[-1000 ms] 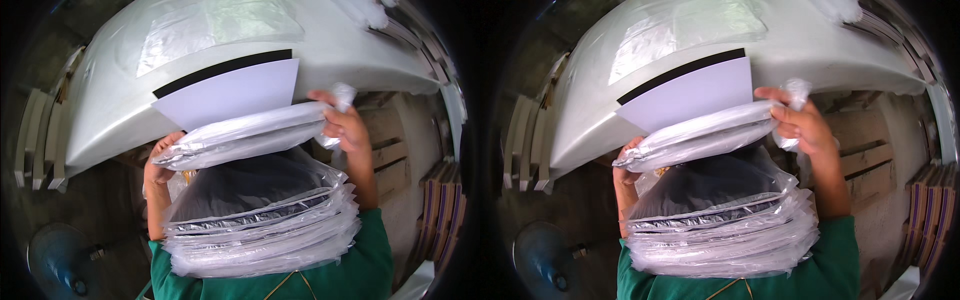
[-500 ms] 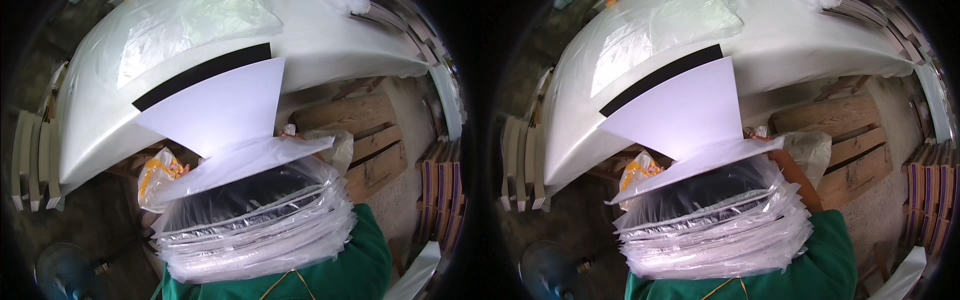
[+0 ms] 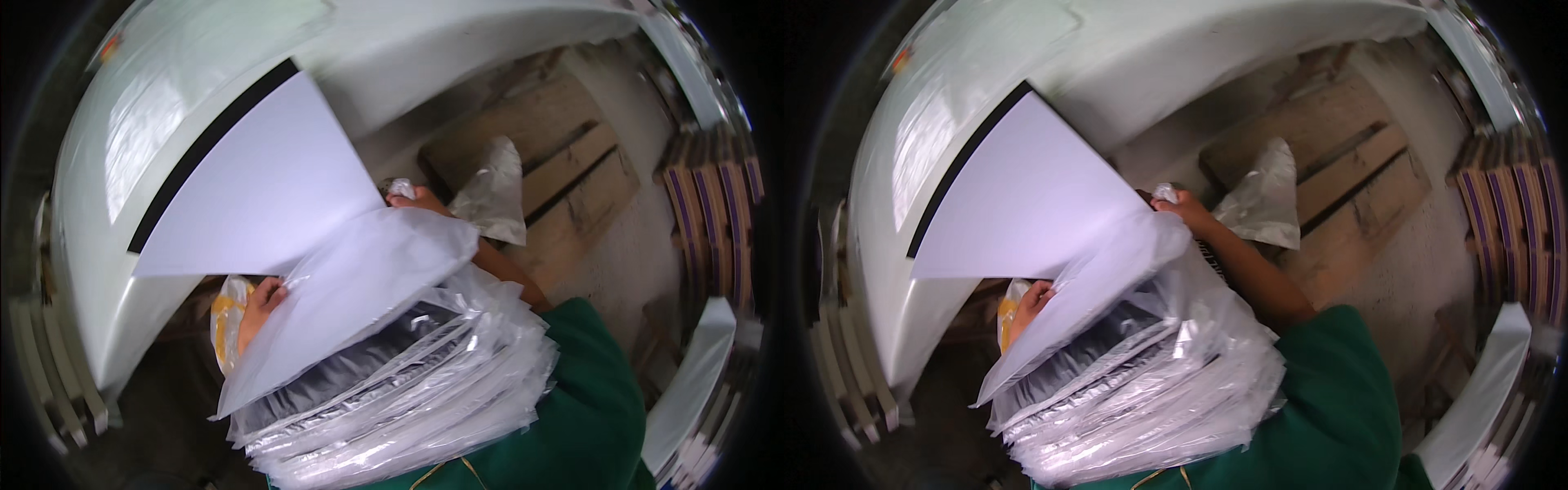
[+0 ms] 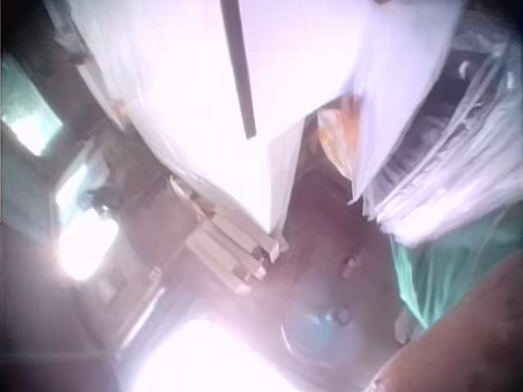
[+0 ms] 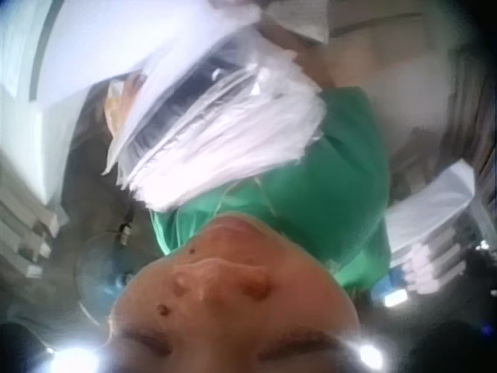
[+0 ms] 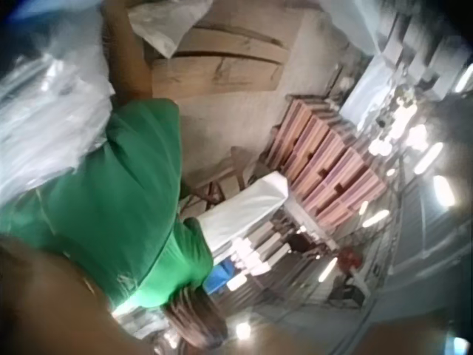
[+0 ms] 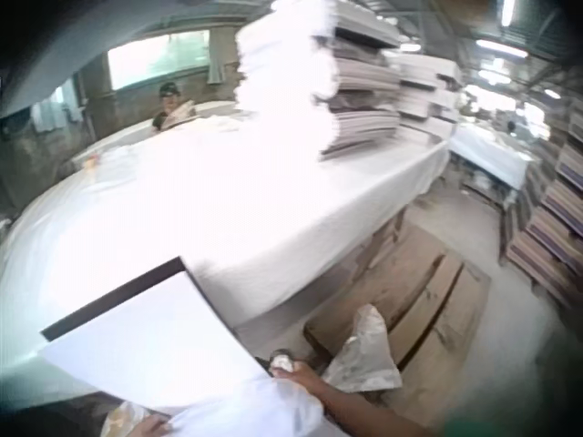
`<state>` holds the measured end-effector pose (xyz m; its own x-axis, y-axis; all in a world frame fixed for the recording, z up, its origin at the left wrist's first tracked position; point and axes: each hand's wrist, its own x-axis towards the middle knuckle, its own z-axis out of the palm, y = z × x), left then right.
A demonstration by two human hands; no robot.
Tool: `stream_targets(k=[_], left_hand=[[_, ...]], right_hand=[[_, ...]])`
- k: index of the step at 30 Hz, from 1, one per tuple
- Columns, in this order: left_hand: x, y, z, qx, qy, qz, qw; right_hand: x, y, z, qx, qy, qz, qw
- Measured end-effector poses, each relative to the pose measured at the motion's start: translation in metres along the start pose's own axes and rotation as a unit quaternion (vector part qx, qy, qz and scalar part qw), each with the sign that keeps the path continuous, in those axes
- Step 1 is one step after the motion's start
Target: The person removes a plastic sleeve from a stack, slides a black folder inside it by hand, and repeats this for several items before stacking the finished products on a pile.
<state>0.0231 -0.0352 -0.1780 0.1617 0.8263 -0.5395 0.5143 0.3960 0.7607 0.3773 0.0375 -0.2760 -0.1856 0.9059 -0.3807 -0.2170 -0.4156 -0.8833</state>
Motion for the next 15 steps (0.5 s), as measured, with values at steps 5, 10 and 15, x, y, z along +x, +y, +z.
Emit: stream_targets(k=[5, 10, 15], left_hand=[[-0.005, -0.001, 0.001, -0.233, 0.040, -0.030, 0.971], [0.023, -0.025, 0.007, -0.392, -0.056, 0.060, 0.916], [0.046, -0.048, 0.024, -0.312, -0.014, 0.039, 0.949]], right_hand=[[-0.001, 0.000, 0.008, -0.052, 0.037, -0.054, 0.997], [0.027, 0.035, -0.009, -0.087, 0.083, -0.109, 0.987], [0.044, 0.037, -0.003, -0.252, 0.154, -0.152, 0.943]])
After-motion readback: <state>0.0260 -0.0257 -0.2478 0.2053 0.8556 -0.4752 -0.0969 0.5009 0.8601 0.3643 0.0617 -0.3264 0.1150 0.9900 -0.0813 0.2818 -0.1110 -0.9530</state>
